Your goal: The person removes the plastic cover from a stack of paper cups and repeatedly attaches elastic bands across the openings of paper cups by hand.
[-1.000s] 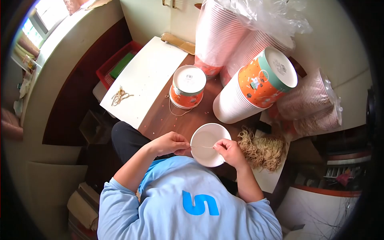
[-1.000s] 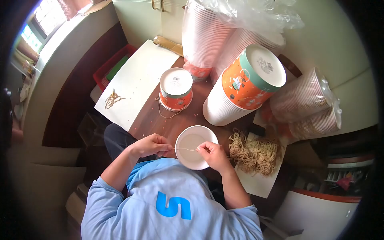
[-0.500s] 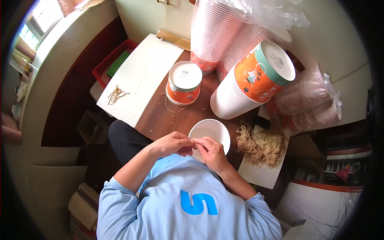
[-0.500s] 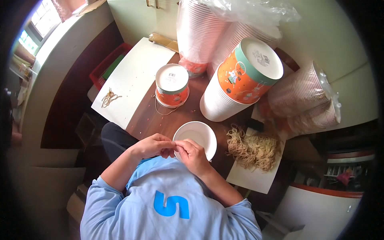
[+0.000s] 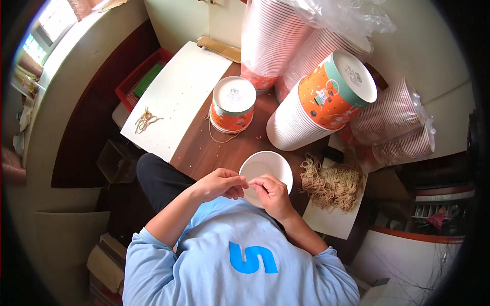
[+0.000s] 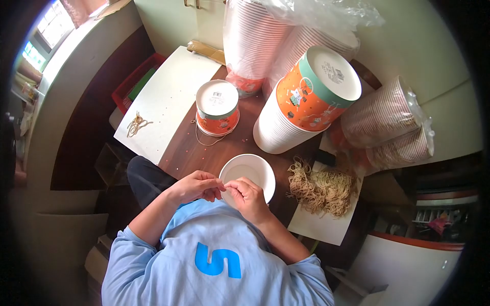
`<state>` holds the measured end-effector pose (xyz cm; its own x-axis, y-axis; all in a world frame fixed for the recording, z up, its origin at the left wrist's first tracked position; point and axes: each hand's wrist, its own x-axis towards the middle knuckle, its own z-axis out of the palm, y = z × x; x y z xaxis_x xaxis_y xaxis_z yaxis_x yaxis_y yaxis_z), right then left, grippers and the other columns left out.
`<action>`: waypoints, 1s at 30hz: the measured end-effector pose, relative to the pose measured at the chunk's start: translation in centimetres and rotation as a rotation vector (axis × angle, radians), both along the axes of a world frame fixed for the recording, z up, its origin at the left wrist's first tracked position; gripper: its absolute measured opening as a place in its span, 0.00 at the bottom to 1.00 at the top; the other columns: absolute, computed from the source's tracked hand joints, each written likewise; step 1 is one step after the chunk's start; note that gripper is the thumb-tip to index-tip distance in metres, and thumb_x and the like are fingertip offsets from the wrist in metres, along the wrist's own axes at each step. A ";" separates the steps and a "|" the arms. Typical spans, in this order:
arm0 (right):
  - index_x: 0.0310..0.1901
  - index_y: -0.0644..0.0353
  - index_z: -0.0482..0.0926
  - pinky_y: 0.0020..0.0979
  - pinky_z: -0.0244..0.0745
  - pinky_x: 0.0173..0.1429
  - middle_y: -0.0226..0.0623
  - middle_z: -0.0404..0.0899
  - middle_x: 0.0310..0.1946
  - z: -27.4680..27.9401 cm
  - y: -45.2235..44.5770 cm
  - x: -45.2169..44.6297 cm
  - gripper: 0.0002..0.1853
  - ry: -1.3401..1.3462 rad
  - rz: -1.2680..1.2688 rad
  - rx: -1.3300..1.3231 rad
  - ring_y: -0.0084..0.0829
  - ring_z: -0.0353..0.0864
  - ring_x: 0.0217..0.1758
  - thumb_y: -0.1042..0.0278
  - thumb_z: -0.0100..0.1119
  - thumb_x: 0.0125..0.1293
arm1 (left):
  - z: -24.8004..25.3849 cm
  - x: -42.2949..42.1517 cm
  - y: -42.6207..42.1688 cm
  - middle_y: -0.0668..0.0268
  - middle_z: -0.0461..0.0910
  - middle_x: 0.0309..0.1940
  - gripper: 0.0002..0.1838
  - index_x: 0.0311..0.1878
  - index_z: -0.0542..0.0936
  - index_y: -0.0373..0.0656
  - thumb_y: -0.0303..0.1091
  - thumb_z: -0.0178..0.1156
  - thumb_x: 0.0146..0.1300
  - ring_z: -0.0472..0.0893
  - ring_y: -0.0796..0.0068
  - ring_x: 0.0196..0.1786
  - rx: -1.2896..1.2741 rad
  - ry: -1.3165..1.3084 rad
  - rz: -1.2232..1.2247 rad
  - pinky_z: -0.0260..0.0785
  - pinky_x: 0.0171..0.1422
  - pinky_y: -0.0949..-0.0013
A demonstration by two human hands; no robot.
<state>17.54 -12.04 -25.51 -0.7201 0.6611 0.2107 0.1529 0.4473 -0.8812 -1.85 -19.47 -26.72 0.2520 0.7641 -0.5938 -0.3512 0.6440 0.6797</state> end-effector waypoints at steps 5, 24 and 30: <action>0.37 0.64 0.81 0.30 0.75 0.37 0.38 0.80 0.31 0.2 0.2 0.1 0.04 -0.005 0.010 -0.035 0.33 0.81 0.32 0.81 0.60 0.61 | -0.1 0.2 -0.1 0.67 0.82 0.28 0.13 0.38 0.82 0.39 0.40 0.58 0.69 0.79 0.82 0.29 0.053 0.063 -0.017 0.70 0.34 0.80; 0.35 0.61 0.77 0.35 0.75 0.35 0.39 0.77 0.28 -1.7 0.5 0.1 0.04 -0.033 -0.019 0.086 0.39 0.80 0.31 0.77 0.62 0.59 | -0.5 1.8 0.0 0.67 0.80 0.27 0.06 0.35 0.83 0.36 0.30 0.64 0.60 0.79 0.80 0.31 0.373 0.541 0.047 0.73 0.36 0.74; 0.34 0.63 0.82 0.28 0.74 0.35 0.36 0.80 0.28 -2.6 2.2 -0.5 0.04 -0.154 -0.123 -0.209 0.26 0.80 0.29 0.73 0.64 0.58 | -1.2 1.8 1.9 0.62 0.77 0.25 0.05 0.36 0.84 0.38 0.26 0.65 0.55 0.79 0.72 0.27 0.853 1.057 0.039 0.73 0.33 0.72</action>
